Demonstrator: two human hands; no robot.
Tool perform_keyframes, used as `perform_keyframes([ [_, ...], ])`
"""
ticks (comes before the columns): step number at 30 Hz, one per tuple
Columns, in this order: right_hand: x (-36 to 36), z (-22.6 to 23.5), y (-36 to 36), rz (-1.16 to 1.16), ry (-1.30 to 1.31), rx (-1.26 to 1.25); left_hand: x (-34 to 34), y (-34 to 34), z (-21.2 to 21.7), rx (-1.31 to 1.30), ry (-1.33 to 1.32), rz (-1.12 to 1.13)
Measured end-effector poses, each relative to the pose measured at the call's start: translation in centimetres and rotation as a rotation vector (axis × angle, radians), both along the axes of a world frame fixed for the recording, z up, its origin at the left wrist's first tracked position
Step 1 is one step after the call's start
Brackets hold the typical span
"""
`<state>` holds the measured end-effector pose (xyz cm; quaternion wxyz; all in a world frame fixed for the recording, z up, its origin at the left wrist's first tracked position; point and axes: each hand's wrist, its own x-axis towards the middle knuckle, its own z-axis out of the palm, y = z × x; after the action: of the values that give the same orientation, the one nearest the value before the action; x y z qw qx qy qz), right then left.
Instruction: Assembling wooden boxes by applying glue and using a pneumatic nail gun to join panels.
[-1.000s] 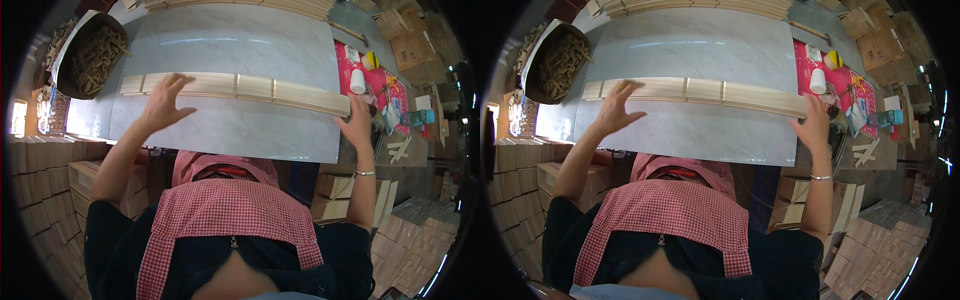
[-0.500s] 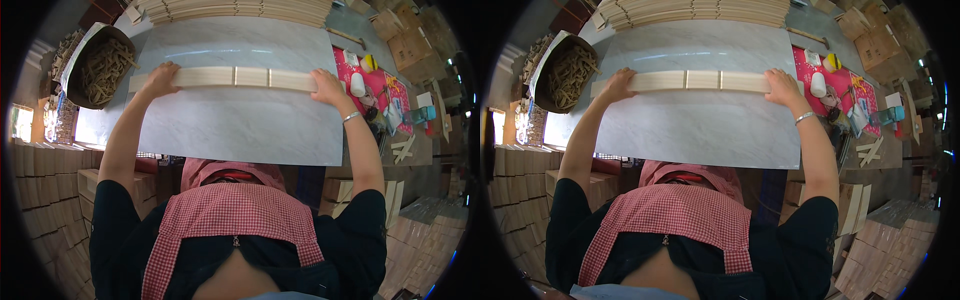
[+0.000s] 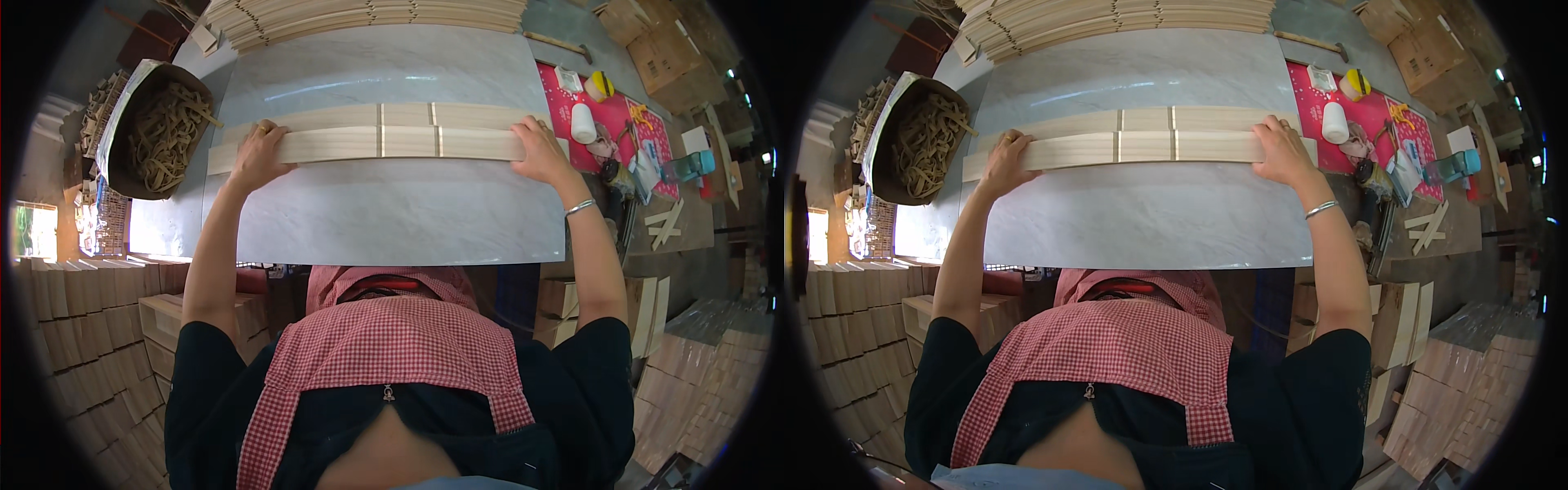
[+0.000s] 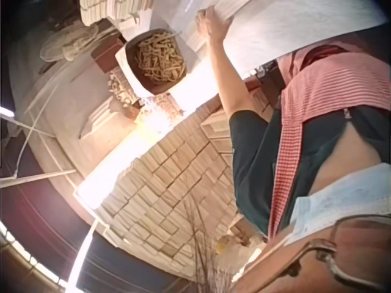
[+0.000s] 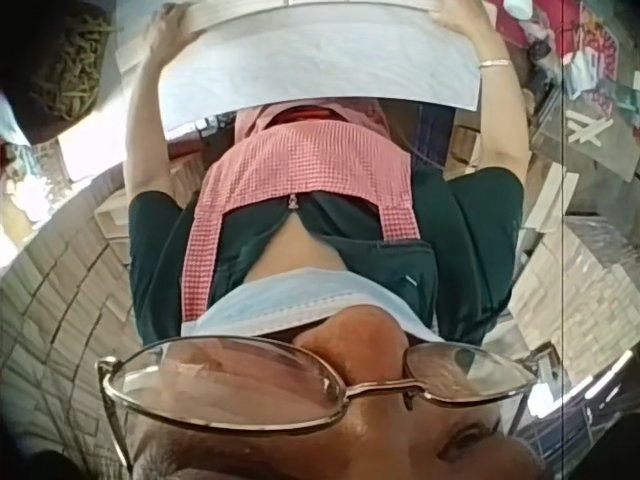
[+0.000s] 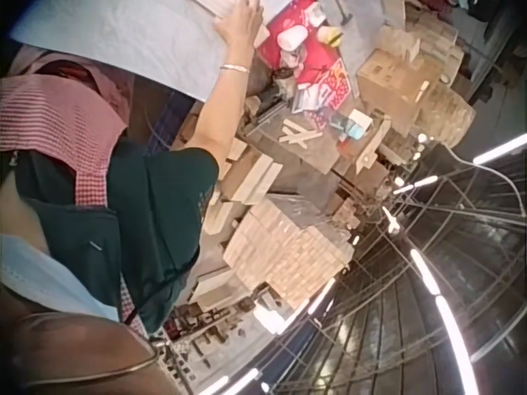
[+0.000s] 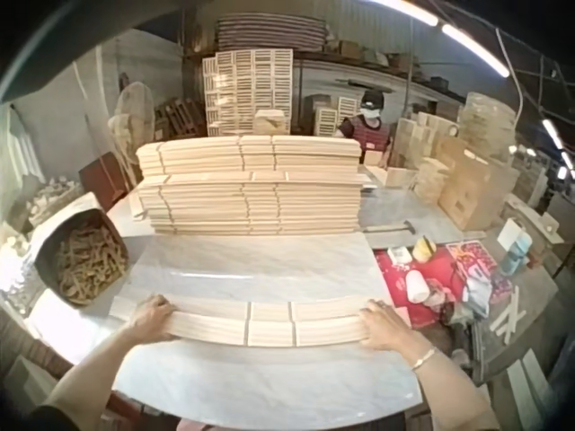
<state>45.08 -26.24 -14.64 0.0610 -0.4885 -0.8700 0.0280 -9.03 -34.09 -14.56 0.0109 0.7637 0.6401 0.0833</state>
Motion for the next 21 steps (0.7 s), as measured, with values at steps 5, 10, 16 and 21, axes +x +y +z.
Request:
perform_keyframes([
  [5, 0.9, 0.6, -5.2, 0.037, 0.041, -0.167, -1.4, -4.9, -1.2, -0.136, -0.161, -0.078],
  [10, 1.2, -0.5, -4.4, 0.030, 0.151, -0.047, 0.1, -5.5, -2.5, 0.012, -0.191, -0.009],
  [16, 1.5, 0.2, -6.9, 0.042, 0.247, -0.107, -0.9, -8.4, -2.4, -0.024, -0.201, -0.010],
  [21, 2.2, -1.5, -12.3, 0.063, 0.348, -0.154, -0.9, -13.2, -4.0, -0.037, -0.277, -0.025],
])
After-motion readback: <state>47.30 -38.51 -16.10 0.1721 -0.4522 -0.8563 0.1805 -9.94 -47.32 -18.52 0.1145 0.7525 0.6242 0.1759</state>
